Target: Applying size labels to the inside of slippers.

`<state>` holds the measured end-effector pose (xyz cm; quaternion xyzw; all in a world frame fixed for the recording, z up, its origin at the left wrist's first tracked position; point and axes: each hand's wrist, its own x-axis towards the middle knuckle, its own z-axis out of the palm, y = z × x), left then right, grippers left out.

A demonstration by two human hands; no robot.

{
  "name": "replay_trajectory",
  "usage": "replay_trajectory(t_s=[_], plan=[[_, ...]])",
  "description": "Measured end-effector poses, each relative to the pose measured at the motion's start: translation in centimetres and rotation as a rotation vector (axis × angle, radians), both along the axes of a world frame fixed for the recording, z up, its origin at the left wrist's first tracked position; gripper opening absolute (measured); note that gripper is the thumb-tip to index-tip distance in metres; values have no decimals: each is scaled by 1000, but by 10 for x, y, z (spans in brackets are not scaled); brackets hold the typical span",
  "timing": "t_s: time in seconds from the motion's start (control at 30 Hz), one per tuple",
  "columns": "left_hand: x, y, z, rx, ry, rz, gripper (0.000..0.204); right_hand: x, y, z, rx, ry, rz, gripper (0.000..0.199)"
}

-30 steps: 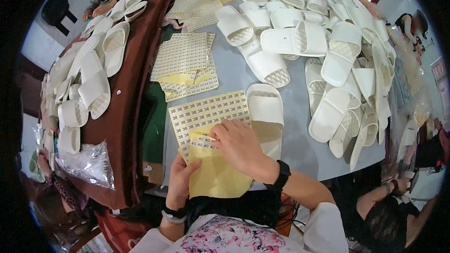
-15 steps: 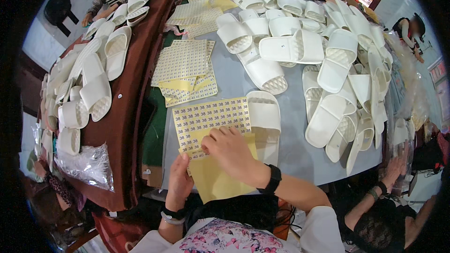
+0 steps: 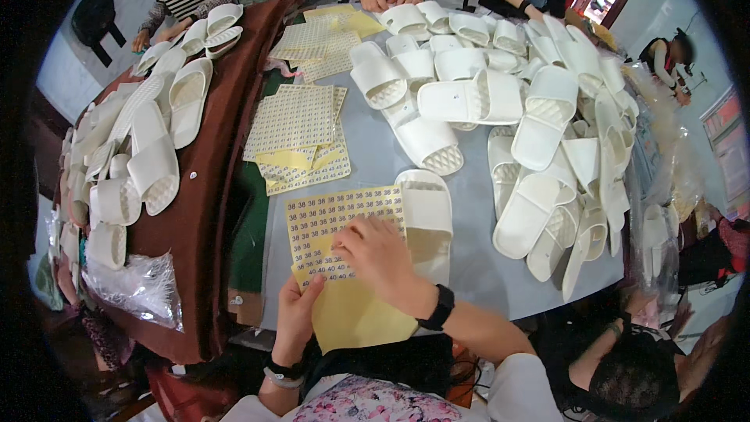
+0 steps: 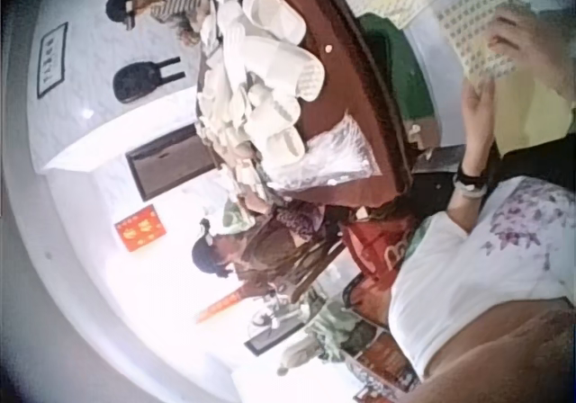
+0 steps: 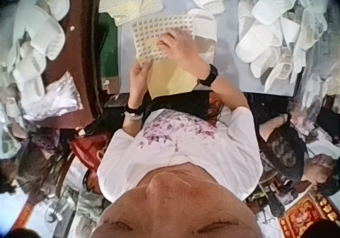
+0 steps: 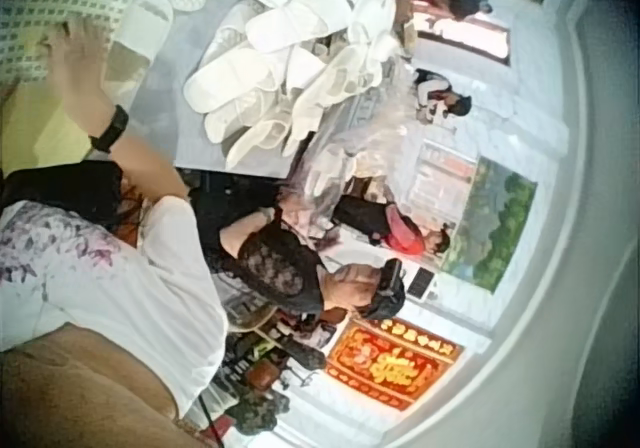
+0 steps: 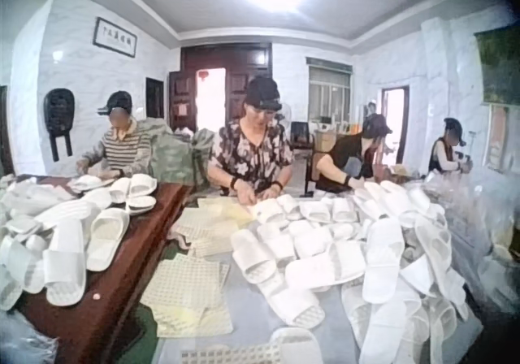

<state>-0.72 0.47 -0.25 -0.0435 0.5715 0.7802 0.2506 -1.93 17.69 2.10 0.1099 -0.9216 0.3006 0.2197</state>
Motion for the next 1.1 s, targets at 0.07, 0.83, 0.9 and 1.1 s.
replay_trajectory(t_s=[0.07, 0.83, 0.9, 1.1], plan=[[1, -1, -2, 19, 19, 5, 23, -1, -3, -6, -22, -58, 2, 11], [-17, -61, 21, 183, 135, 412, 24, 57, 86, 23, -111, -496, -26, 11], [-19, -62, 18, 188, 113, 426, 25, 69, 92, -2, -82, -564, -48, 10], [-15, -72, 2, 258, 21, 426, 29, 64, 81, -22, 168, -517, -137, 11]])
